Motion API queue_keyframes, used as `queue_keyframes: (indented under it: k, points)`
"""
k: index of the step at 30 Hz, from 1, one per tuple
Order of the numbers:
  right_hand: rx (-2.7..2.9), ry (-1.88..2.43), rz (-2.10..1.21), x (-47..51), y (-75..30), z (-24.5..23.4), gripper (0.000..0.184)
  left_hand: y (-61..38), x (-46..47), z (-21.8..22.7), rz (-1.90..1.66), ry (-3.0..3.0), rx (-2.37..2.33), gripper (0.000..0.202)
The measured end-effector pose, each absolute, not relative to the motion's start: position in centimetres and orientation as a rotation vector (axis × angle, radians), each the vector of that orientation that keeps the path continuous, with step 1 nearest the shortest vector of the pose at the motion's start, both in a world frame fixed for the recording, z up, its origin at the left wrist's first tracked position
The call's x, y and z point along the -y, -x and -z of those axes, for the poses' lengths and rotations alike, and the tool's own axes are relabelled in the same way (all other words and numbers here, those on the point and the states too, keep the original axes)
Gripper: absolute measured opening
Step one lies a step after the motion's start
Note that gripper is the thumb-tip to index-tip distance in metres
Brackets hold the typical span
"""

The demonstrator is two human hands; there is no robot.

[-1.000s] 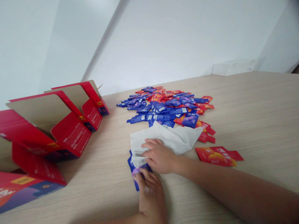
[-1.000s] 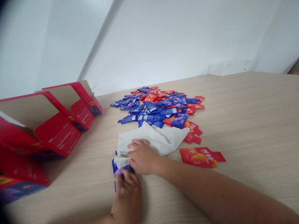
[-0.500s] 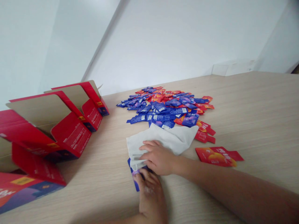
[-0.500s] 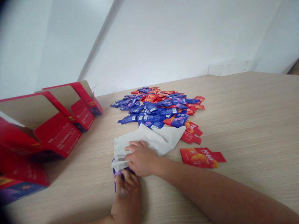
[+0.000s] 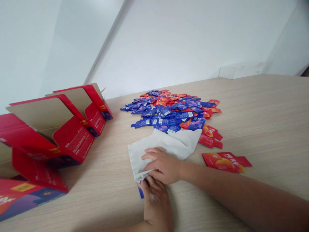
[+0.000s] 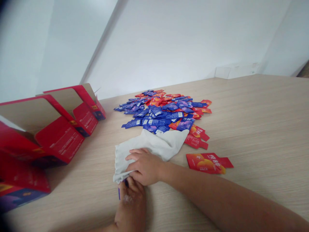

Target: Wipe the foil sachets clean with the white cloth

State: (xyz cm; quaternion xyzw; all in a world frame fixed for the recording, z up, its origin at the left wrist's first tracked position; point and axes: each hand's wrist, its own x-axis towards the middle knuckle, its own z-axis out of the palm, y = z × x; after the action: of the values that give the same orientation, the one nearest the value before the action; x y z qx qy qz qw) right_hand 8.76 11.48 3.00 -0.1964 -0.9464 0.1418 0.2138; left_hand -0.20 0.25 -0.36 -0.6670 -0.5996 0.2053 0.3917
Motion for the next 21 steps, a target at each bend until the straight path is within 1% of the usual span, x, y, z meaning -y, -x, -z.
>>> queue_keyframes:
  k: [6,9,13,17,19,21]
  points:
    - [2.559,0.808,-0.367,-11.4,-8.4,-2.8,0.026,1.0,-0.3,1.0,-0.508,1.724,1.464,0.037]
    - [2.542,0.86,-0.368,-11.4,-8.3,-2.8,0.026,1.2,-0.2,1.3,-0.488,1.74,1.463,0.037]
    - [2.561,0.768,-0.398,-11.5,-8.5,-2.8,0.027,1.1,-0.1,0.9,-0.465,1.766,1.483,0.037]
    - [2.589,0.624,-0.409,-11.6,-8.7,-2.8,0.025,0.4,-0.3,0.4,-0.513,1.726,1.585,0.038]
    - [2.602,0.587,-0.415,-11.6,-8.7,-2.8,0.025,0.0,-0.5,0.4,-0.492,1.757,1.537,0.039]
    - [2.609,0.582,-0.412,-11.5,-8.7,-2.9,0.025,-0.1,-0.5,0.6,-0.476,1.659,1.662,0.038]
